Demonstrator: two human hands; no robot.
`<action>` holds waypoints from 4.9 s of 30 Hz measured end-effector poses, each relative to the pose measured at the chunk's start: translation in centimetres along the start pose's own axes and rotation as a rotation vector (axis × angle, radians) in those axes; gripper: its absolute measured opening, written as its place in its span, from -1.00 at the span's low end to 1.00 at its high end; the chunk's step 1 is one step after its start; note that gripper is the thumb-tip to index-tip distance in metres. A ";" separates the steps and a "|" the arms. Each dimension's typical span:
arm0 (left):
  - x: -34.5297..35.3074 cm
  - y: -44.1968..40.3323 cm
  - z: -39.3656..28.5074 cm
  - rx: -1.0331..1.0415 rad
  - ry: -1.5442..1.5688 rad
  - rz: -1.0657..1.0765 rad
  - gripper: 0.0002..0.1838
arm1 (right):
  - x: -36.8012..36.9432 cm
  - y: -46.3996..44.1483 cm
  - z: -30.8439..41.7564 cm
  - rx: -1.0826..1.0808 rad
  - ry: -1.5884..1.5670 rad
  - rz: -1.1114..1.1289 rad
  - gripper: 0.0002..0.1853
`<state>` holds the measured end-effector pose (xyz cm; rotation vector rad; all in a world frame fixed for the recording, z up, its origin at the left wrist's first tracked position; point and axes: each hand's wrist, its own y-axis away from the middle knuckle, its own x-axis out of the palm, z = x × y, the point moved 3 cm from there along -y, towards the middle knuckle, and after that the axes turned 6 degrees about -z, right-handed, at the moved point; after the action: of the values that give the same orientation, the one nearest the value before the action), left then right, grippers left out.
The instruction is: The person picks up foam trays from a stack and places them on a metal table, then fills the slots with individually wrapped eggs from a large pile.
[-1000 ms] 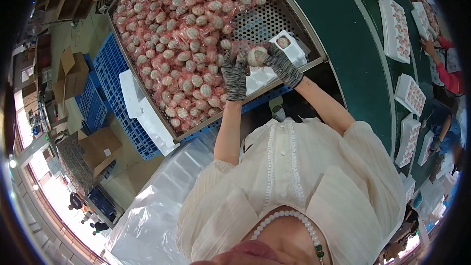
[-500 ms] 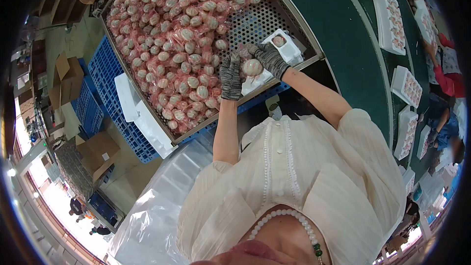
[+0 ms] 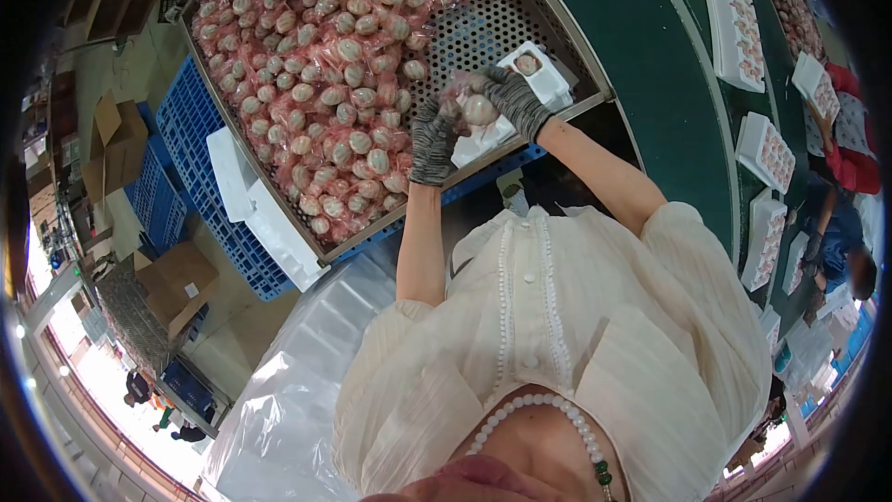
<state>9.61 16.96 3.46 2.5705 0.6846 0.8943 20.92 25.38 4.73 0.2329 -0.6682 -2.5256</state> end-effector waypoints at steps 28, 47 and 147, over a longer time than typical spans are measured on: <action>-0.7 -1.3 1.0 0.106 -0.356 -0.012 -0.75 | -0.3 1.9 -5.0 0.326 -0.180 -0.082 -0.44; 1.4 -0.7 14.1 -0.245 -0.070 -0.298 -0.78 | -4.9 4.8 -2.9 -0.578 0.808 -0.205 -0.53; 0.9 -2.8 9.1 0.328 -1.100 -0.507 -0.41 | 8.6 -20.5 -6.1 -0.126 1.051 0.201 -0.34</action>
<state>15.18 18.41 -4.18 2.4146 1.0416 -0.8040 6.35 33.73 -11.13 1.2448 -0.0880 -1.8554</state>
